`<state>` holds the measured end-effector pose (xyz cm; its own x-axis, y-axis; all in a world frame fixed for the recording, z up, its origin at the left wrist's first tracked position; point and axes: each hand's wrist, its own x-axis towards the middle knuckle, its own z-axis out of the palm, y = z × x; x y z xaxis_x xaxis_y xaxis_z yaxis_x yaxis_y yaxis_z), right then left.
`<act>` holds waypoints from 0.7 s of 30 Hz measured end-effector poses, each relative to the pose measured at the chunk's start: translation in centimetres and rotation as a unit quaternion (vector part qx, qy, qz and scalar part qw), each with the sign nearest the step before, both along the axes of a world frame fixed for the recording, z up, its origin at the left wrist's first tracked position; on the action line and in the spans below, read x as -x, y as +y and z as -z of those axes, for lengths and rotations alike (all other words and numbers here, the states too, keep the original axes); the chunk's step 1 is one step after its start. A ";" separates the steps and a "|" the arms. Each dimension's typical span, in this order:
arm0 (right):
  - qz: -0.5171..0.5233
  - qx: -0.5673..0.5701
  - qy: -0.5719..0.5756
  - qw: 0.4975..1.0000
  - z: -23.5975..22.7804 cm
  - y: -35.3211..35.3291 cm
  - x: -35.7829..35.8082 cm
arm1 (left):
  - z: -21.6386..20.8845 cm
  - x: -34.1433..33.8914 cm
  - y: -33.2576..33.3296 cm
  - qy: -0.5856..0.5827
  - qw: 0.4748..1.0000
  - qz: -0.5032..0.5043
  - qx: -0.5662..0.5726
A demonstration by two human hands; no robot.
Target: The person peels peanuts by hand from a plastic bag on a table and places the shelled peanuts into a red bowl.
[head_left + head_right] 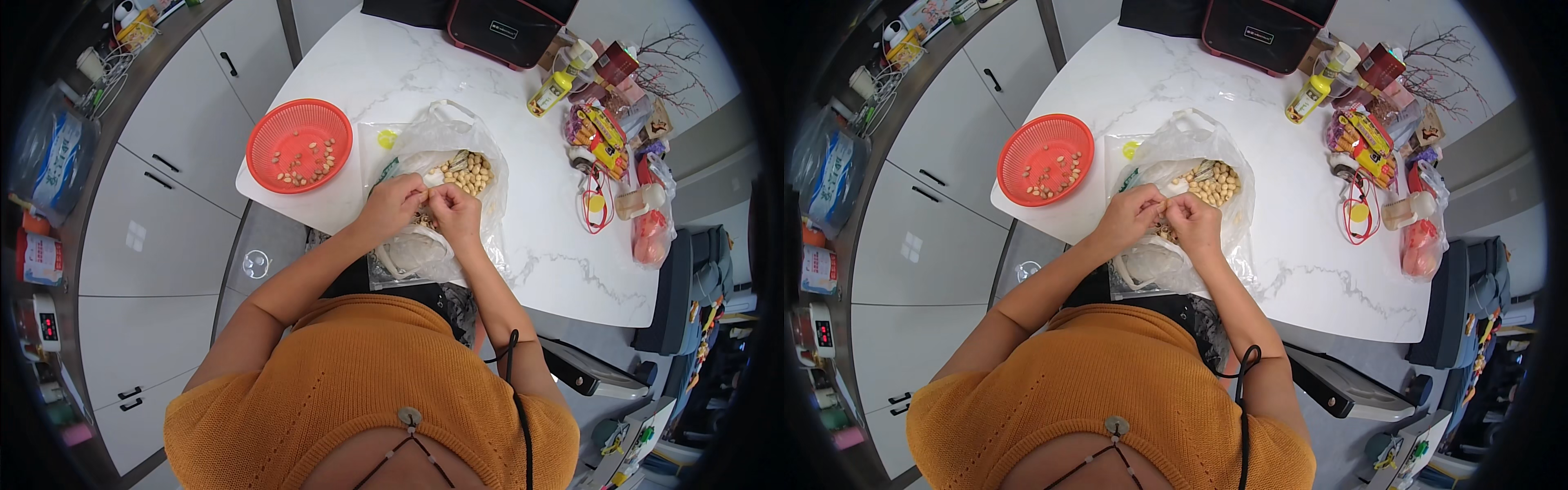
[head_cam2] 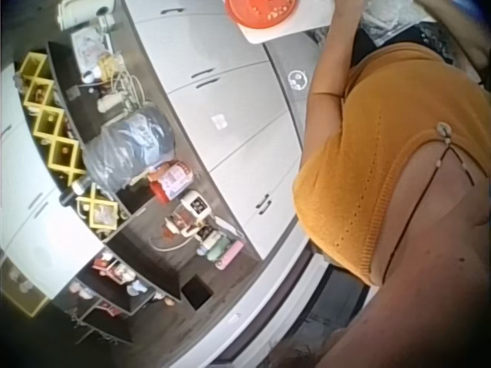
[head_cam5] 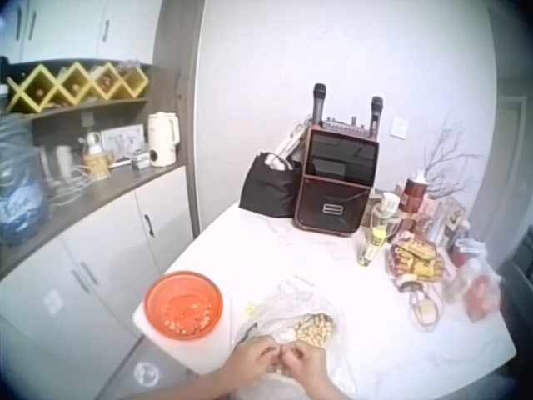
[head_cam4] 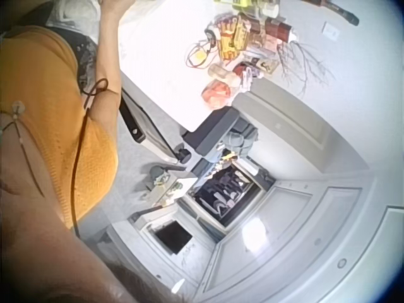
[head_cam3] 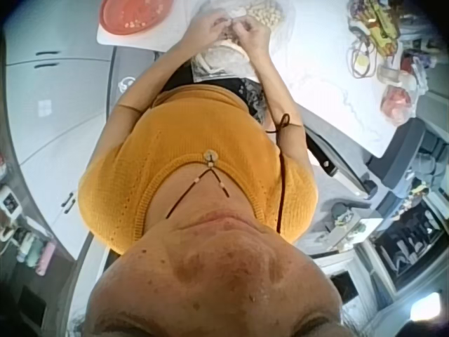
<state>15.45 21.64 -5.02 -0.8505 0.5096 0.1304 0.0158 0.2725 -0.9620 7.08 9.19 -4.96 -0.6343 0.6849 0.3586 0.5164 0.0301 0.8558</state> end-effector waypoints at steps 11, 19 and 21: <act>0.006 0.084 0.012 0.996 -0.8 -0.4 0.1 | -0.8 -0.2 0.0 -0.265 0.964 0.034 -0.005; 0.015 0.059 0.028 0.998 -0.8 -0.2 0.0 | -0.1 0.5 0.0 -0.369 0.923 0.080 -0.073; 0.018 0.045 0.033 0.998 -0.3 0.0 0.0 | -0.2 0.6 -0.2 -0.391 0.913 0.082 -0.083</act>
